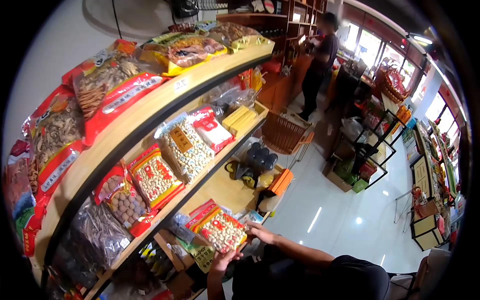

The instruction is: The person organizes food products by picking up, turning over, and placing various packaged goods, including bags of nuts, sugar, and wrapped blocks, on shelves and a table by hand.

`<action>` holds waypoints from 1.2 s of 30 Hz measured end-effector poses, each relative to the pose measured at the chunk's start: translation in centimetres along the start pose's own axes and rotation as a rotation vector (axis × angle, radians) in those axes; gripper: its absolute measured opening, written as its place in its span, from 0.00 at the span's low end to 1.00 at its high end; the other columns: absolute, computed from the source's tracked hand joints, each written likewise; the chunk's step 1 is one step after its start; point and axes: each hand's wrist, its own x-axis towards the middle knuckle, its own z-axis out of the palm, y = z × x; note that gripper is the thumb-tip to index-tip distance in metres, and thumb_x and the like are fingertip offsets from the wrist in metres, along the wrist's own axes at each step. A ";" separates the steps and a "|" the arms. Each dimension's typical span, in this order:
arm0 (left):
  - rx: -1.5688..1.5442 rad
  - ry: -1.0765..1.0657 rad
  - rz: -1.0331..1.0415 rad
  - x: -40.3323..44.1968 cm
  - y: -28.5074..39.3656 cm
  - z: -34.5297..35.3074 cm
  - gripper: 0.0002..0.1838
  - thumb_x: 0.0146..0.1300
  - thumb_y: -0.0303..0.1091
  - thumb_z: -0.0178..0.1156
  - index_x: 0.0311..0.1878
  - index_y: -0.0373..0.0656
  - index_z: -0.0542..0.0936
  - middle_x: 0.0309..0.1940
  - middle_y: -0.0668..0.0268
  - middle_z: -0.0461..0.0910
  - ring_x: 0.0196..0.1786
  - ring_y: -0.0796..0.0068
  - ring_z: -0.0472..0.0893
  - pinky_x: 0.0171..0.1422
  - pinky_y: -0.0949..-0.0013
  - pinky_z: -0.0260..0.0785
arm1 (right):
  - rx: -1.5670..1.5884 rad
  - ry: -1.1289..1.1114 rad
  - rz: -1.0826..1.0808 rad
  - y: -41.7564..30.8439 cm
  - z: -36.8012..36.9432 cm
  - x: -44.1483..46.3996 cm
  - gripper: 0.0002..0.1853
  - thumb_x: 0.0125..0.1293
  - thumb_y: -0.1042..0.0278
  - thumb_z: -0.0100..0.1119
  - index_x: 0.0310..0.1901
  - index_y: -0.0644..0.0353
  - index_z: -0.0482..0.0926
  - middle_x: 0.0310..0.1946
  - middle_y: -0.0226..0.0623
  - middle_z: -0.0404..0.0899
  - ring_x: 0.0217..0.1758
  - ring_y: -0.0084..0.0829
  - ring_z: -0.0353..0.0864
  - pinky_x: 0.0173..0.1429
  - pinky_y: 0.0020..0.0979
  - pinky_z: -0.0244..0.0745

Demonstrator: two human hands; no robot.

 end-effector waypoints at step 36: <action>0.045 0.602 0.611 1.6 -4.7 12.3 0.12 0.57 0.35 0.69 0.42 0.43 0.79 0.23 0.72 0.77 0.22 0.84 0.73 0.24 0.77 0.65 | -0.591 -0.633 -0.259 -10.1 -2.9 2.4 0.23 0.64 0.67 0.63 0.59 0.61 0.68 0.44 0.31 0.78 0.41 0.22 0.76 0.42 0.26 0.74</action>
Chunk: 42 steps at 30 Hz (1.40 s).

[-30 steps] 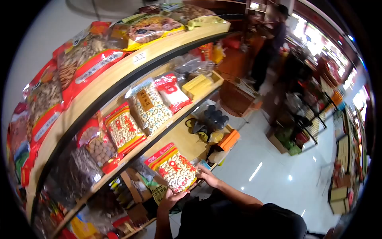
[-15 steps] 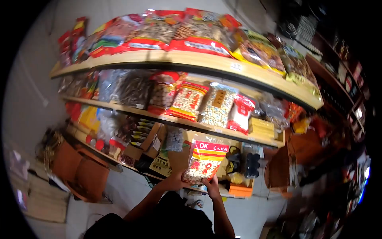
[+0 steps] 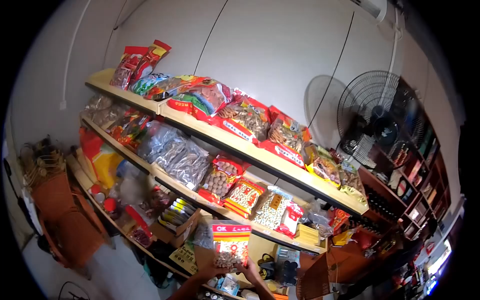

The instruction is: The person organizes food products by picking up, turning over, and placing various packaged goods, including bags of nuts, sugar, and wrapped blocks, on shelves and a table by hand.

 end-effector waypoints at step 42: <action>0.243 0.078 0.781 7.4 30.3 13.9 0.39 0.54 0.18 0.62 0.68 0.39 0.56 0.55 0.54 0.73 0.51 0.64 0.80 0.35 0.69 0.83 | 0.103 0.515 -0.849 -25.0 -9.3 5.1 0.19 0.69 0.64 0.57 0.53 0.68 0.69 0.47 0.42 0.78 0.52 0.26 0.74 0.59 0.30 0.69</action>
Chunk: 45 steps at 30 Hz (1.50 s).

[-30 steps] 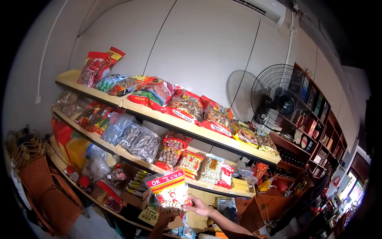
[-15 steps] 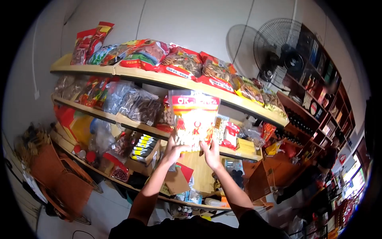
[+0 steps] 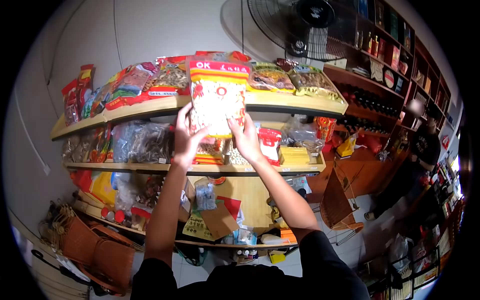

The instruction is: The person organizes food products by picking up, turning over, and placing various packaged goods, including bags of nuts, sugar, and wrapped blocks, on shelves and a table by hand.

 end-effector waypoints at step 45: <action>0.337 -0.570 0.368 21.9 -4.1 0.8 0.47 0.55 0.37 0.70 0.71 0.31 0.53 0.60 0.52 0.72 0.60 0.69 0.74 0.65 0.70 0.65 | -0.494 0.295 0.105 -2.8 -4.9 16.6 0.27 0.67 0.52 0.58 0.54 0.69 0.67 0.23 0.36 0.75 0.16 0.21 0.70 0.17 0.25 0.65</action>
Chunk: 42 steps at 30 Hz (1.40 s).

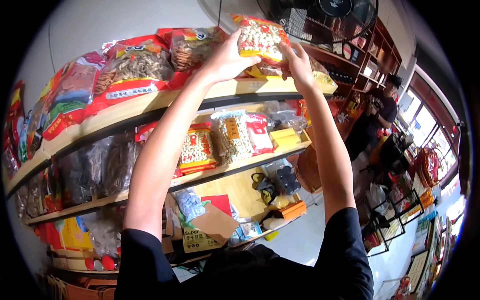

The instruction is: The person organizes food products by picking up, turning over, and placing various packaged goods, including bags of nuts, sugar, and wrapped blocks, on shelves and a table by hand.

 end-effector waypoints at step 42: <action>0.422 0.290 -1.038 -17.0 -16.9 4.5 0.32 0.59 0.54 0.59 0.56 0.35 0.75 0.52 0.54 0.76 0.51 0.60 0.77 0.56 0.62 0.70 | 0.304 -0.494 0.466 20.1 5.3 -36.0 0.28 0.65 0.66 0.59 0.66 0.55 0.63 0.38 0.36 0.74 0.37 0.28 0.76 0.44 0.30 0.73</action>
